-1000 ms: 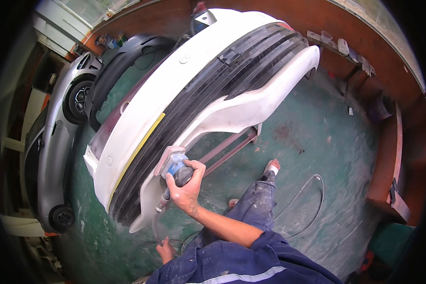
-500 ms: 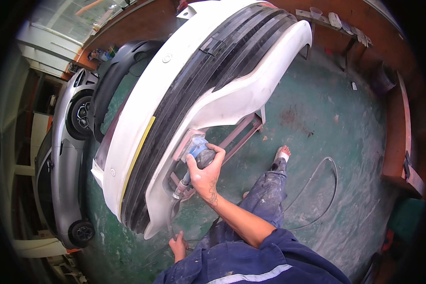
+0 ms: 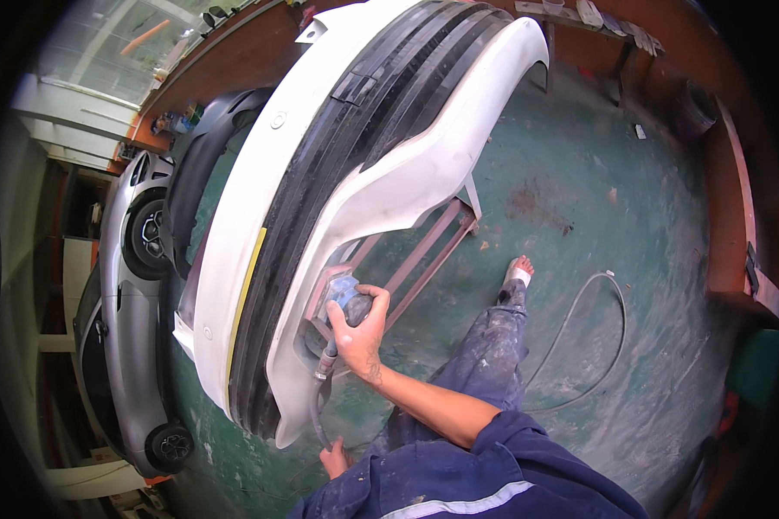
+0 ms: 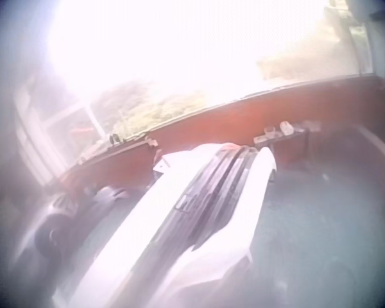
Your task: The person uses a handheld electric sander to smooth the surface of a white car bumper mounted on a stand. They move the sander across the bumper's face and edges, then reposition the bumper to continue sanding the lower sections.
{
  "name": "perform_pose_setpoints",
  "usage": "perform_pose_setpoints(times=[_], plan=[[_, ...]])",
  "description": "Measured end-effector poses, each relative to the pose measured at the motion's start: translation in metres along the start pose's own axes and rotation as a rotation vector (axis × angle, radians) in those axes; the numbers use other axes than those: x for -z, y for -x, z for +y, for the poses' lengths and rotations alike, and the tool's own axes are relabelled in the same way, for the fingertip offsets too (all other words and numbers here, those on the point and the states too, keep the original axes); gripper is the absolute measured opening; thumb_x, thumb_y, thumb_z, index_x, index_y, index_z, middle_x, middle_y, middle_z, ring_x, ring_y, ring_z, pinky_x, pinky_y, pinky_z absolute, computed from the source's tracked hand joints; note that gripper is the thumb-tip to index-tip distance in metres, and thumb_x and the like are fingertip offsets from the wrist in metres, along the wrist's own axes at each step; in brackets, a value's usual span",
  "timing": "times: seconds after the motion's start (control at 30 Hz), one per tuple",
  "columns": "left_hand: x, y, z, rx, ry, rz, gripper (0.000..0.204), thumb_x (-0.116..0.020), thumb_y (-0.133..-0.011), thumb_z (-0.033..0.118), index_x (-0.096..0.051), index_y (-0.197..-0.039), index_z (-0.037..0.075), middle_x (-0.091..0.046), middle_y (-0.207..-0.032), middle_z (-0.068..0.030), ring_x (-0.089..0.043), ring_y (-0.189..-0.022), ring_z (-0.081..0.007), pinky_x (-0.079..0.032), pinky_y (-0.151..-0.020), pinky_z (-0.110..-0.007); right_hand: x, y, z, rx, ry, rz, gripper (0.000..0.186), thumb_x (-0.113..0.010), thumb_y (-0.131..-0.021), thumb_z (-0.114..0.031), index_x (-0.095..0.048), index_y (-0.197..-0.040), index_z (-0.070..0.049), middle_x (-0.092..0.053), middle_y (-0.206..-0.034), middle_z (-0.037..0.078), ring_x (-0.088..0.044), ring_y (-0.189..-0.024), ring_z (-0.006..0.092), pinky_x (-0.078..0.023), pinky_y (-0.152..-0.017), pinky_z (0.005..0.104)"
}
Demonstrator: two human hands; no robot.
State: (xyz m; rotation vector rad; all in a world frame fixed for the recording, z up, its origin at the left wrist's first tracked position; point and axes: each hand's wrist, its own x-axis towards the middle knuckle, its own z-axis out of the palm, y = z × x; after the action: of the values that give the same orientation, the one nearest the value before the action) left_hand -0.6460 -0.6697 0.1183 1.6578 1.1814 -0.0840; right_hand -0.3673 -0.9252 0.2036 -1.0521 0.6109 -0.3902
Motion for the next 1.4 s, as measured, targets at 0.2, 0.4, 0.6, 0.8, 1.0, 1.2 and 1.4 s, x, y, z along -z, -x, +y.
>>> perform_pose_setpoints(times=[0.2, 0.4, 0.6, 0.8, 1.0, 1.2, 1.4], plan=[[-0.043, 0.003, 0.064, -0.063, -0.096, -0.106, 0.036, -0.071, -0.1, 0.016, -0.055, -0.07, 0.006, -0.046, -0.052, -0.0014, -0.044, -0.04, -0.0153, -0.033, -0.041, -0.035, 0.002, -0.03, -0.02, 0.0, -0.155, 0.124, 0.053, -0.085, -0.087, -0.021, -0.053, -0.124, 0.0, -0.056, -0.116, 0.013, -0.055, -0.105, 0.0227, -0.048, -0.096, 0.0389], [-0.053, -0.003, 0.091, -0.153, -0.141, -0.081, 0.039, -0.068, -0.102, 0.017, -0.047, -0.069, 0.01, -0.038, -0.051, 0.0004, -0.037, -0.038, -0.0147, -0.032, -0.04, -0.036, 0.0, -0.035, -0.019, 0.013, -0.178, 0.257, 0.051, -0.084, -0.09, -0.021, -0.052, -0.124, -0.001, -0.055, -0.114, 0.012, -0.055, -0.104, 0.0212, -0.048, -0.095, 0.038], [-0.049, 0.0, 0.119, -0.265, -0.187, -0.066, 0.041, -0.068, -0.102, 0.019, -0.043, -0.07, 0.014, -0.034, -0.053, 0.0045, -0.032, -0.039, -0.0107, -0.028, -0.041, -0.032, 0.006, -0.041, -0.042, -0.063, -0.374, 0.339, 0.043, -0.079, -0.098, -0.021, -0.051, -0.126, -0.003, -0.055, -0.109, 0.007, -0.055, -0.095, 0.0136, -0.049, -0.084, 0.0308], [-0.025, 0.005, 0.134, -0.217, -0.101, -0.037, 0.032, -0.069, -0.102, 0.017, -0.054, -0.076, 0.009, -0.044, -0.056, 0.0028, -0.04, -0.041, -0.0109, -0.03, -0.041, -0.032, -0.007, -0.037, -0.025, -0.032, -0.272, 0.342, 0.047, -0.079, -0.097, -0.025, -0.05, -0.126, -0.002, -0.055, -0.11, 0.01, -0.056, -0.097, 0.0161, -0.05, -0.085, 0.0334], [-0.035, 0.01, 0.141, -0.275, -0.141, -0.052, 0.035, -0.069, -0.102, 0.016, -0.052, -0.072, 0.01, -0.045, -0.057, 0.0037, -0.041, -0.043, -0.0093, -0.029, -0.042, -0.03, 0.0, -0.038, -0.043, -0.076, -0.37, 0.336, 0.049, -0.08, -0.096, -0.025, -0.05, -0.126, -0.002, -0.056, -0.111, 0.01, -0.056, -0.097, 0.0163, -0.05, -0.087, 0.0335], [-0.048, -0.01, 0.142, -0.309, -0.293, -0.151, 0.036, -0.073, -0.101, 0.021, -0.056, -0.071, 0.009, -0.047, -0.058, 0.0045, -0.041, -0.047, -0.0079, -0.031, -0.046, -0.031, 0.022, -0.068, -0.049, 0.025, -0.09, 0.56, 0.053, -0.082, -0.095, -0.025, -0.048, -0.127, 0.002, -0.05, -0.122, 0.017, -0.054, -0.109, 0.0257, -0.047, -0.098, 0.04], [-0.069, -0.013, 0.102, -0.209, -0.443, -0.302, 0.035, -0.077, -0.096, 0.025, -0.065, -0.072, 0.002, -0.055, -0.059, 0.0006, -0.05, -0.052, -0.0114, -0.039, -0.052, -0.035, 0.036, -0.071, -0.074, 0.488, 0.615, 0.457, 0.065, -0.087, -0.079, -0.011, -0.051, -0.131, -0.004, -0.045, -0.129, 0.021, -0.057, -0.114, 0.0429, -0.052, -0.093, 0.0499]])
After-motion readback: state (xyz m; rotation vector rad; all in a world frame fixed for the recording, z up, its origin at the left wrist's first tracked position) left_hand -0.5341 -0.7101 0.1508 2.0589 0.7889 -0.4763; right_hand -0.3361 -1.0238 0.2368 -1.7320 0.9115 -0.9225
